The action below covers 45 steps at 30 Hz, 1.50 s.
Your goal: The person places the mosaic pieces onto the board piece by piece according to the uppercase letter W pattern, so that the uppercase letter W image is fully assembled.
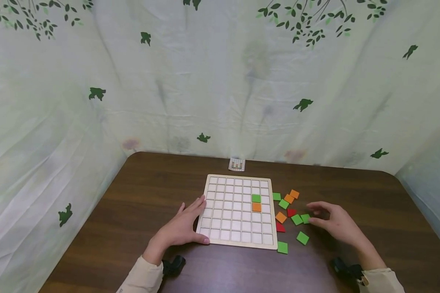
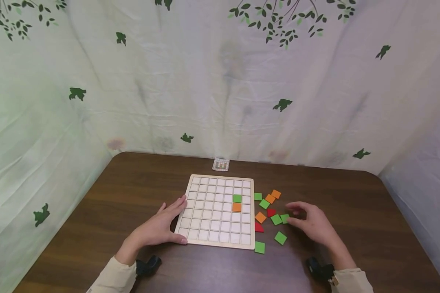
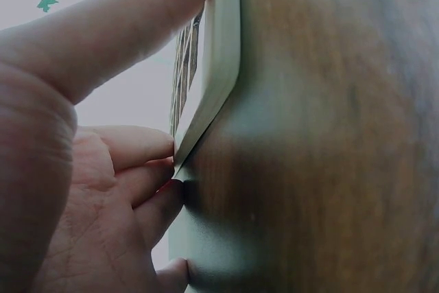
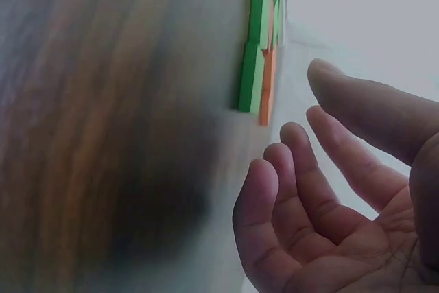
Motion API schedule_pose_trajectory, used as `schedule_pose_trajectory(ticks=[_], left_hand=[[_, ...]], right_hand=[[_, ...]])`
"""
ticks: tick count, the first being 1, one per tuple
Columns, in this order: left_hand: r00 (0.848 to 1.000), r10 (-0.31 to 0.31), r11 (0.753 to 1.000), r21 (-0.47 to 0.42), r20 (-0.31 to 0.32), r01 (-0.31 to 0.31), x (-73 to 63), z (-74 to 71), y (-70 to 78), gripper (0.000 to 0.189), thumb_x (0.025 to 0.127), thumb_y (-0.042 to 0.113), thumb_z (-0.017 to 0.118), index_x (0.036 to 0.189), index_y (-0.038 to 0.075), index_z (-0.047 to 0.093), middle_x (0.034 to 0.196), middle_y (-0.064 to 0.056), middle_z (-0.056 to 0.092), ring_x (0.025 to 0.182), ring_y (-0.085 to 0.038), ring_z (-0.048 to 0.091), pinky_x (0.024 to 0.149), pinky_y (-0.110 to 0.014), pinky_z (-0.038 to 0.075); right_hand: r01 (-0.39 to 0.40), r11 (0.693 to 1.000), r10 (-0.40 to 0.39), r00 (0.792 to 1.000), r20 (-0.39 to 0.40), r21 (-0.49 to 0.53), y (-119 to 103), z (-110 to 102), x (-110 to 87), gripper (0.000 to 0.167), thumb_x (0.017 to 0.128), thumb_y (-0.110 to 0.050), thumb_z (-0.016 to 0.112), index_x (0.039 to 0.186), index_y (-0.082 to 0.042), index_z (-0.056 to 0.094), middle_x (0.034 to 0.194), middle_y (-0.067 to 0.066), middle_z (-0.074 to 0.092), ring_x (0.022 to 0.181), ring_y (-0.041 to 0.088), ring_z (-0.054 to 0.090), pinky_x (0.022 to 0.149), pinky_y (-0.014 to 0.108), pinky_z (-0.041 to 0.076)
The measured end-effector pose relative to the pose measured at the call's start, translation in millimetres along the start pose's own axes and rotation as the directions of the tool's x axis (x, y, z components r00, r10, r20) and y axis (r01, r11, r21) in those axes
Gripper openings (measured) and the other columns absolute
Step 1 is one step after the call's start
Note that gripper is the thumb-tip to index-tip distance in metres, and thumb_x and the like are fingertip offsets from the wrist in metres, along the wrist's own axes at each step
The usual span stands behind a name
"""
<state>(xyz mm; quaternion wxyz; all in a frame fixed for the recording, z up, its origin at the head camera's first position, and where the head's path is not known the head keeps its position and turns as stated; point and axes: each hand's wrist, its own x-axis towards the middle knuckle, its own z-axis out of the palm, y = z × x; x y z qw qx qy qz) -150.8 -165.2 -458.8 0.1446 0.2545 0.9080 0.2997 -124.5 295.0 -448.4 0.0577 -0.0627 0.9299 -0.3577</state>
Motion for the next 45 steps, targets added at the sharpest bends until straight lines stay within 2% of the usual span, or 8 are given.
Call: schedule_pose_trajectory(ticks=[12, 19, 28, 45], left_hand=[[1.000, 0.003, 1.000, -0.003, 0.003, -0.003, 0.7, 1.6, -1.9, 0.114, 0.076, 0.046, 0.087, 0.156, -0.004, 0.025, 0.167, -0.015, 0.014, 0.152, -0.034, 0.015, 0.117, -0.065, 0.001], [1.000, 0.000, 1.000, 0.011, 0.006, 0.000, 0.6, 1.9, -1.7, 0.113, 0.076, 0.046, 0.087, 0.157, -0.004, 0.025, 0.167, -0.015, 0.014, 0.153, -0.033, 0.015, 0.118, -0.064, 0.002], [1.000, 0.001, 1.000, -0.001, 0.001, -0.001, -0.1, 1.5, -0.7, 0.113, 0.076, 0.045, 0.087, 0.156, -0.005, 0.025, 0.167, -0.015, 0.013, 0.152, -0.034, 0.015, 0.118, -0.065, 0.000], [1.000, 0.009, 1.000, 0.021, -0.001, -0.008, 0.5, 0.6, -1.4, 0.112, 0.076, 0.045, 0.087, 0.156, -0.005, 0.026, 0.166, -0.016, 0.015, 0.152, -0.034, 0.016, 0.118, -0.065, 0.002]], right_hand=[[0.009, 1.000, -0.008, 0.997, 0.072, -0.006, 5.9, 2.2, 1.1, 0.039, 0.088, -0.010, 0.077, 0.125, -0.003, 0.067, 0.116, 0.010, 0.069, 0.101, 0.025, 0.061, 0.078, 0.033, 0.054], [0.045, 0.998, -0.041, 0.996, 0.083, -0.045, 5.8, 3.3, 2.9, 0.038, 0.085, -0.008, 0.080, 0.121, -0.002, 0.069, 0.114, 0.010, 0.068, 0.098, 0.025, 0.060, 0.077, 0.035, 0.054], [0.078, 0.996, -0.074, 0.993, 0.092, -0.049, 8.6, 2.4, 4.4, 0.036, 0.084, -0.007, 0.080, 0.119, -0.002, 0.071, 0.113, 0.009, 0.067, 0.095, 0.023, 0.058, 0.074, 0.030, 0.053], [0.051, 0.993, -0.040, 0.995, 0.097, -0.111, 4.7, 2.6, 5.4, 0.027, 0.085, -0.008, 0.079, 0.111, -0.005, 0.073, 0.105, 0.004, 0.066, 0.091, 0.021, 0.059, 0.074, 0.037, 0.053]])
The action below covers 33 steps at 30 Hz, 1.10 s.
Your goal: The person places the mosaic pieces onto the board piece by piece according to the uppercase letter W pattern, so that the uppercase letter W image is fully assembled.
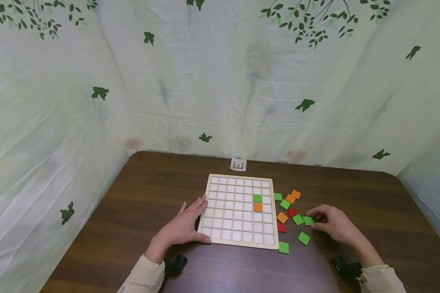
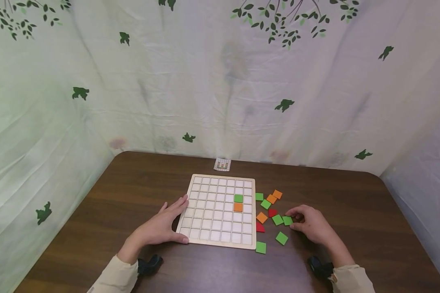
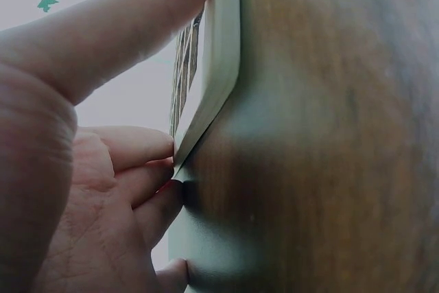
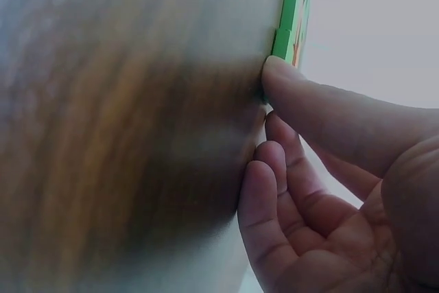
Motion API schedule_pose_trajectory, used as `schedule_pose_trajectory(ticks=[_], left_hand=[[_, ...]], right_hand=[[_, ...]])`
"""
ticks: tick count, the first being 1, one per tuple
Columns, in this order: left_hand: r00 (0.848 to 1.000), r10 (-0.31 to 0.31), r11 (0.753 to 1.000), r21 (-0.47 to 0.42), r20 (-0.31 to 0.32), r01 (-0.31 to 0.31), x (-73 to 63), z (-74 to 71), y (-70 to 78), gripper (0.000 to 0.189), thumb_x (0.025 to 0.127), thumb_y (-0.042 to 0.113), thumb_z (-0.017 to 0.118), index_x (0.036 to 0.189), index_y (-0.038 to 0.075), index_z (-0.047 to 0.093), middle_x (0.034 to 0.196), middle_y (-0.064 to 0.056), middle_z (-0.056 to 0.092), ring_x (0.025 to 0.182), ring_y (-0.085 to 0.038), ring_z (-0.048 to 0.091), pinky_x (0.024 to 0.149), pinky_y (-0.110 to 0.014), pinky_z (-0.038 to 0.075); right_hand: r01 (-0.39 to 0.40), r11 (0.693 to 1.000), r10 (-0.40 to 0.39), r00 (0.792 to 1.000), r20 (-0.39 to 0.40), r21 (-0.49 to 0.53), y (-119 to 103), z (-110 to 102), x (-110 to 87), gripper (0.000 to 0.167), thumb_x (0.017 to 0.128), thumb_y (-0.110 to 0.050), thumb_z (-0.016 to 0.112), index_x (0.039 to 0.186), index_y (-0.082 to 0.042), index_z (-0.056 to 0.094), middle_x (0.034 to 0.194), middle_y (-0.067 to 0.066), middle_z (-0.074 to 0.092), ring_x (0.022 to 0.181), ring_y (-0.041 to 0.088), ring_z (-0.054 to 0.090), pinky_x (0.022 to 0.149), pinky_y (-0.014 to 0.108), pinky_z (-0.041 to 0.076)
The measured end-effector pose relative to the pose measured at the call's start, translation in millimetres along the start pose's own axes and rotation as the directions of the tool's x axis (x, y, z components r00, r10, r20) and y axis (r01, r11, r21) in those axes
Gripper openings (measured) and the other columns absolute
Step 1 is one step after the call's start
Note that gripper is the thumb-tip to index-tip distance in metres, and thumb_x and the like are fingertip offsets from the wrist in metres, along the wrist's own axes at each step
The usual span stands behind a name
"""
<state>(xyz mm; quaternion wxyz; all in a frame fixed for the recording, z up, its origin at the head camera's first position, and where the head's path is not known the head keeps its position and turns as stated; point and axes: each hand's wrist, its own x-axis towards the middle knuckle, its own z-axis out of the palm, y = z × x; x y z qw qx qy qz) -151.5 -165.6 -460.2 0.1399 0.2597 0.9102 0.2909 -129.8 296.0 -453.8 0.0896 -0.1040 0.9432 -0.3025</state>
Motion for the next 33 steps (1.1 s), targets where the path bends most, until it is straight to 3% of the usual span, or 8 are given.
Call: schedule_pose_trajectory(ticks=[13, 23, 33], left_hand=[[1.000, 0.007, 1.000, -0.012, 0.001, -0.007, 0.5, 1.6, -1.0, 0.113, 0.076, 0.045, 0.087, 0.156, -0.005, 0.026, 0.166, -0.017, 0.015, 0.152, -0.034, 0.018, 0.118, -0.065, 0.002], [1.000, -0.009, 1.000, 0.004, 0.006, 0.009, 0.0, 0.4, -2.1, 0.112, 0.076, 0.045, 0.087, 0.157, -0.002, 0.025, 0.167, -0.014, 0.013, 0.153, -0.031, 0.016, 0.119, -0.063, 0.001], [1.000, -0.001, 1.000, 0.010, 0.000, 0.001, 1.0, 0.8, -2.3, 0.112, 0.076, 0.046, 0.087, 0.157, -0.003, 0.026, 0.166, -0.015, 0.015, 0.152, -0.031, 0.017, 0.119, -0.063, 0.003]], right_hand=[[-0.011, 1.000, 0.010, 0.999, -0.039, -0.015, -7, 1, -3.2, 0.027, 0.088, -0.010, 0.077, 0.114, -0.006, 0.072, 0.108, 0.004, 0.068, 0.092, 0.020, 0.061, 0.076, 0.040, 0.053], [0.019, 0.999, -0.022, 0.993, -0.113, -0.028, -25, 6, -0.9, 0.027, 0.087, -0.010, 0.078, 0.113, -0.008, 0.073, 0.106, 0.002, 0.067, 0.089, 0.017, 0.062, 0.075, 0.035, 0.054], [0.018, 1.000, -0.016, 0.991, -0.136, 0.014, -45, 15, 5.9, 0.029, 0.086, -0.011, 0.080, 0.114, -0.010, 0.073, 0.107, 0.003, 0.066, 0.089, 0.017, 0.062, 0.073, 0.034, 0.054]])
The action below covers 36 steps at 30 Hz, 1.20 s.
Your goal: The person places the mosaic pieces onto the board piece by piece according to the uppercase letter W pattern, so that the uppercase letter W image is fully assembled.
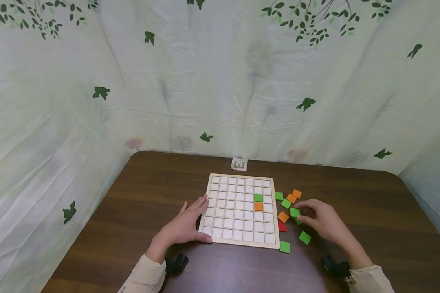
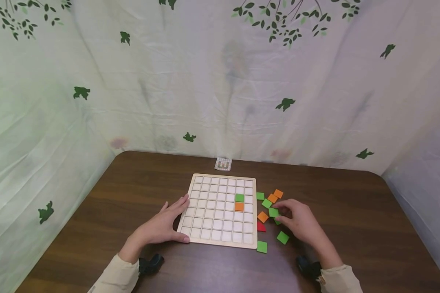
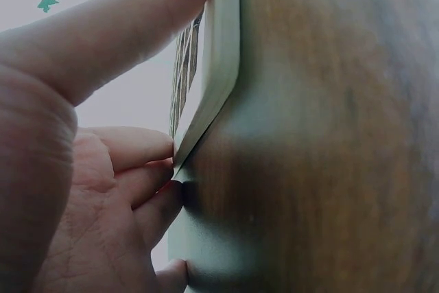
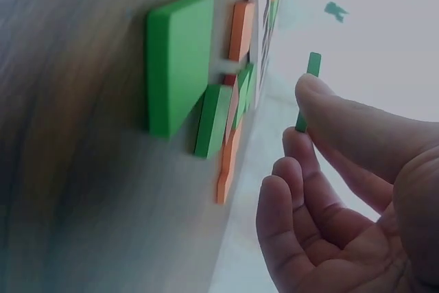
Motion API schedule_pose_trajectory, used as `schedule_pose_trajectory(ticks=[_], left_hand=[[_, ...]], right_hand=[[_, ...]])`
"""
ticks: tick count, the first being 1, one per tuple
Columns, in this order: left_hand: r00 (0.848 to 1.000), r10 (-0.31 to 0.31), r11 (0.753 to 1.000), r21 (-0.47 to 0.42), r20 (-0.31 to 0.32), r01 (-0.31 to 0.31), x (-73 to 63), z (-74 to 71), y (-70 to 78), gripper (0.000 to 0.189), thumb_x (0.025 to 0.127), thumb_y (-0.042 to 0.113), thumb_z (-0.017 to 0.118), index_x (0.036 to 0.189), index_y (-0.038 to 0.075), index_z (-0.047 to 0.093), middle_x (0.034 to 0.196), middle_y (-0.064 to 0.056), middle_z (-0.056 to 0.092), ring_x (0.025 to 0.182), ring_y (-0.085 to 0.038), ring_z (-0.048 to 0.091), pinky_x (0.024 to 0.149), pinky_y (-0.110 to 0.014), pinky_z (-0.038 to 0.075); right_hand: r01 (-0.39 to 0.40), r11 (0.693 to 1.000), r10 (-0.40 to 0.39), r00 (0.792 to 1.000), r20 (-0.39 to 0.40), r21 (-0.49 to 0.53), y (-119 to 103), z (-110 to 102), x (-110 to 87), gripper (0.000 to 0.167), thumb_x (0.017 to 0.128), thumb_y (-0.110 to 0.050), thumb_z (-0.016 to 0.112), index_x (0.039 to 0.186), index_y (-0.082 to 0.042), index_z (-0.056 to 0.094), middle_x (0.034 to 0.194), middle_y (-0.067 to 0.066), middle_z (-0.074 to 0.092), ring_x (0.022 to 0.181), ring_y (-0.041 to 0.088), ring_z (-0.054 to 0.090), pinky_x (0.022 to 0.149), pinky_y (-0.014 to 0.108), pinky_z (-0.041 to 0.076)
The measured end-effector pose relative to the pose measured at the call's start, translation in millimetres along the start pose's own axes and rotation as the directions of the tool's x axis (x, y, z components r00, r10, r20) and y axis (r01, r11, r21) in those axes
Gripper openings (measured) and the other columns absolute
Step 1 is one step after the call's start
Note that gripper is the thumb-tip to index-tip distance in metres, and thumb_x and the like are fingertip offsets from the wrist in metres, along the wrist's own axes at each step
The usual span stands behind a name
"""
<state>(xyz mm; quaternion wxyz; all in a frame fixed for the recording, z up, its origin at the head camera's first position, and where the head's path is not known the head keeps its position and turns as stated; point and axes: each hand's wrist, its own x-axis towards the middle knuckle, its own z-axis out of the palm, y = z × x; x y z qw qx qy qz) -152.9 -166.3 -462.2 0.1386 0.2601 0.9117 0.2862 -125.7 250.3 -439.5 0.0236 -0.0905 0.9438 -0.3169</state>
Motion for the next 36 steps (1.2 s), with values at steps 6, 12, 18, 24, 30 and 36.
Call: schedule_pose_trajectory(ticks=[6, 12, 18, 24, 30, 36], left_hand=[[1.000, -0.006, 1.000, -0.003, 0.005, 0.006, 0.3, -1.2, 0.0, 0.112, 0.076, 0.046, 0.087, 0.157, -0.002, 0.025, 0.167, -0.014, 0.013, 0.153, -0.030, 0.017, 0.119, -0.062, 0.002], [1.000, -0.012, 1.000, 0.000, 0.000, 0.012, -0.6, -1.3, -0.1, 0.112, 0.076, 0.045, 0.087, 0.157, -0.002, 0.025, 0.167, -0.014, 0.014, 0.152, -0.030, 0.017, 0.119, -0.062, 0.002], [1.000, -0.012, 1.000, -0.009, 0.009, 0.012, -0.4, -1.0, 0.5, 0.113, 0.076, 0.046, 0.086, 0.158, -0.001, 0.024, 0.167, -0.013, 0.012, 0.153, -0.029, 0.016, 0.119, -0.062, 0.001], [1.000, -0.010, 1.000, -0.002, 0.007, 0.010, 0.5, -0.6, 0.0, 0.113, 0.076, 0.047, 0.087, 0.158, -0.001, 0.025, 0.167, -0.013, 0.013, 0.153, -0.029, 0.017, 0.119, -0.062, 0.002], [1.000, -0.010, 1.000, -0.005, 0.003, 0.010, 1.5, -0.5, -0.2, 0.113, 0.076, 0.046, 0.087, 0.157, -0.002, 0.025, 0.167, -0.014, 0.014, 0.152, -0.030, 0.017, 0.119, -0.063, 0.002], [1.000, -0.004, 1.000, -0.010, 0.003, 0.004, 1.5, -1.1, 1.0, 0.113, 0.076, 0.046, 0.087, 0.157, -0.004, 0.025, 0.166, -0.016, 0.014, 0.152, -0.032, 0.017, 0.118, -0.064, 0.001]], right_hand=[[0.009, 1.000, -0.009, 1.000, 0.001, 0.019, -9, 6, 5.4, 0.030, 0.087, -0.008, 0.079, 0.116, -0.007, 0.073, 0.107, 0.004, 0.066, 0.089, 0.017, 0.062, 0.073, 0.033, 0.055], [0.030, 0.999, -0.030, 0.999, 0.031, 0.022, -16, 15, 11.2, 0.030, 0.086, -0.009, 0.079, 0.115, -0.007, 0.072, 0.099, 0.001, 0.065, 0.086, 0.015, 0.061, 0.073, 0.031, 0.054], [0.056, 0.998, -0.056, 0.998, 0.028, 0.020, -24, 23, 15.4, 0.029, 0.084, -0.011, 0.081, 0.113, -0.009, 0.074, 0.096, -0.002, 0.065, 0.084, 0.014, 0.058, 0.072, 0.031, 0.053], [0.057, 0.998, -0.058, 0.997, 0.042, 0.030, -32, 32, 20.6, 0.030, 0.084, -0.011, 0.081, 0.114, -0.010, 0.074, 0.099, -0.002, 0.066, 0.081, 0.012, 0.057, 0.071, 0.029, 0.052], [0.033, 0.998, -0.036, 0.998, 0.055, 0.046, -42, 40, 23.7, 0.029, 0.085, -0.010, 0.081, 0.113, -0.009, 0.074, 0.099, -0.001, 0.066, 0.082, 0.013, 0.057, 0.072, 0.030, 0.052], [0.034, 0.999, -0.036, 0.998, 0.054, 0.038, -50, 45, 25.9, 0.026, 0.085, -0.010, 0.081, 0.110, -0.009, 0.074, 0.096, -0.002, 0.064, 0.079, 0.012, 0.054, 0.069, 0.028, 0.050]])
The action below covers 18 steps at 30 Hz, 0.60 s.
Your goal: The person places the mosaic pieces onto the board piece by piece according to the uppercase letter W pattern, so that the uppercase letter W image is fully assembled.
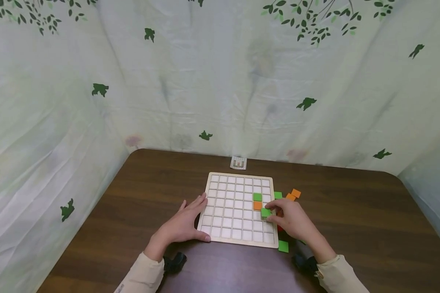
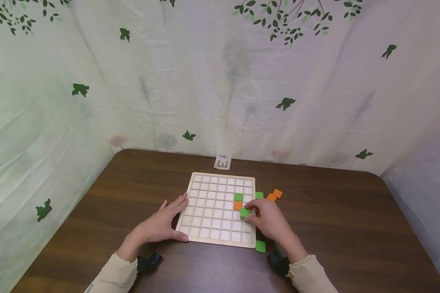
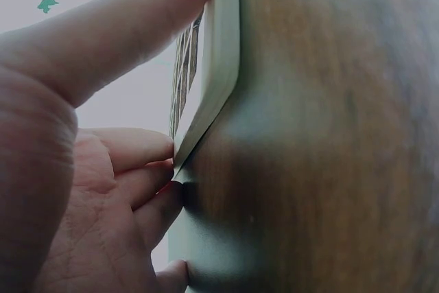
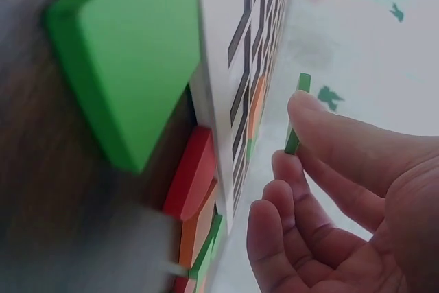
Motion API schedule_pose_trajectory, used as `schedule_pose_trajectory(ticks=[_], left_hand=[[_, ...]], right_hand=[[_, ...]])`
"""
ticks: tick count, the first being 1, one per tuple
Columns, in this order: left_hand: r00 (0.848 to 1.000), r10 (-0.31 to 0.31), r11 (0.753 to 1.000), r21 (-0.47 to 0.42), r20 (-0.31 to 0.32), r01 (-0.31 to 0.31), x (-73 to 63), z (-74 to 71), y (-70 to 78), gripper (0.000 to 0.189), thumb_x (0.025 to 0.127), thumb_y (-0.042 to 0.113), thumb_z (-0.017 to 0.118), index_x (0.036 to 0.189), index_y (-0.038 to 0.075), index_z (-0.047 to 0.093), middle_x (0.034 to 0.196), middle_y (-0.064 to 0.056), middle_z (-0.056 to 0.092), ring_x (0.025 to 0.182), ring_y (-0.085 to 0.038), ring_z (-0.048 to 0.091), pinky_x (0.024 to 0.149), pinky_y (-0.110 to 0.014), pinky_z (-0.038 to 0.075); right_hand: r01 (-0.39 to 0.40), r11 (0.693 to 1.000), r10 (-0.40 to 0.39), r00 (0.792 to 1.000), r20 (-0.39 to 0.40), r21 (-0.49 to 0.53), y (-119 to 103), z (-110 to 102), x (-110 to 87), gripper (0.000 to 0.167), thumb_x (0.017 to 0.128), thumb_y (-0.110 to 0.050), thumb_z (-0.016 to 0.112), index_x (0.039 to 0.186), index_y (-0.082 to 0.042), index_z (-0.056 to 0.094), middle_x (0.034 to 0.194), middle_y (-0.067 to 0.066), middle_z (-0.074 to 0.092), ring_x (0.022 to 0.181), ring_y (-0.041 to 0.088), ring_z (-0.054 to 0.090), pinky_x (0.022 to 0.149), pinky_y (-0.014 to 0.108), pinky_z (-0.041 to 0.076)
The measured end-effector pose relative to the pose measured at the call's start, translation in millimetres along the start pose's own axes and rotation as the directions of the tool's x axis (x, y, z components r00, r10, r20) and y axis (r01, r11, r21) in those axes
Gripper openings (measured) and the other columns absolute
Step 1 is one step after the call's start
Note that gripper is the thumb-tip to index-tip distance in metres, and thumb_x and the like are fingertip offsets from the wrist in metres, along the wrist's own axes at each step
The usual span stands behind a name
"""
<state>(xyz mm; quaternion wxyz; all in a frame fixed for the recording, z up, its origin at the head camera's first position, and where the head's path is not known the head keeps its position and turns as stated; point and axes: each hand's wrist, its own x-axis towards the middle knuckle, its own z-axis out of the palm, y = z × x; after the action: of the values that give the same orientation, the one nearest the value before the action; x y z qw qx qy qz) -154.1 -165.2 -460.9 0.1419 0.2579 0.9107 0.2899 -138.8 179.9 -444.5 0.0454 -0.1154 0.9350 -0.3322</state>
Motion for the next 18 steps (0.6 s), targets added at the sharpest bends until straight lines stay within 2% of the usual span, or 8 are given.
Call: schedule_pose_trajectory(ticks=[7, 12, 18], left_hand=[[1.000, -0.004, 1.000, -0.002, -0.005, 0.004, -1.6, -0.6, 1.2, 0.113, 0.076, 0.044, 0.088, 0.156, -0.004, 0.026, 0.166, -0.016, 0.015, 0.152, -0.032, 0.018, 0.118, -0.064, 0.001], [1.000, 0.003, 1.000, 0.010, -0.001, -0.003, 1.0, 1.0, 0.5, 0.113, 0.075, 0.046, 0.087, 0.157, -0.003, 0.026, 0.166, -0.016, 0.015, 0.152, -0.032, 0.018, 0.118, -0.064, 0.002], [1.000, -0.003, 1.000, 0.005, -0.010, 0.003, -0.5, 1.1, 0.1, 0.114, 0.074, 0.045, 0.088, 0.156, -0.005, 0.026, 0.166, -0.016, 0.015, 0.152, -0.032, 0.018, 0.118, -0.064, 0.002]], right_hand=[[0.006, 1.000, -0.006, 1.000, 0.006, -0.008, -4, 4, 3.5, 0.023, 0.085, -0.008, 0.080, 0.108, -0.009, 0.075, 0.093, -0.003, 0.064, 0.078, 0.014, 0.052, 0.070, 0.031, 0.047], [-0.019, 1.000, 0.019, 1.000, 0.015, 0.011, -4, 6, 4.3, 0.023, 0.084, -0.008, 0.081, 0.107, -0.009, 0.075, 0.096, -0.002, 0.066, 0.080, 0.015, 0.052, 0.073, 0.033, 0.048], [-0.013, 1.000, 0.014, 1.000, 0.020, -0.008, -6, 12, 6.6, 0.023, 0.083, -0.008, 0.082, 0.105, -0.009, 0.076, 0.095, -0.003, 0.067, 0.081, 0.015, 0.053, 0.075, 0.034, 0.049]])
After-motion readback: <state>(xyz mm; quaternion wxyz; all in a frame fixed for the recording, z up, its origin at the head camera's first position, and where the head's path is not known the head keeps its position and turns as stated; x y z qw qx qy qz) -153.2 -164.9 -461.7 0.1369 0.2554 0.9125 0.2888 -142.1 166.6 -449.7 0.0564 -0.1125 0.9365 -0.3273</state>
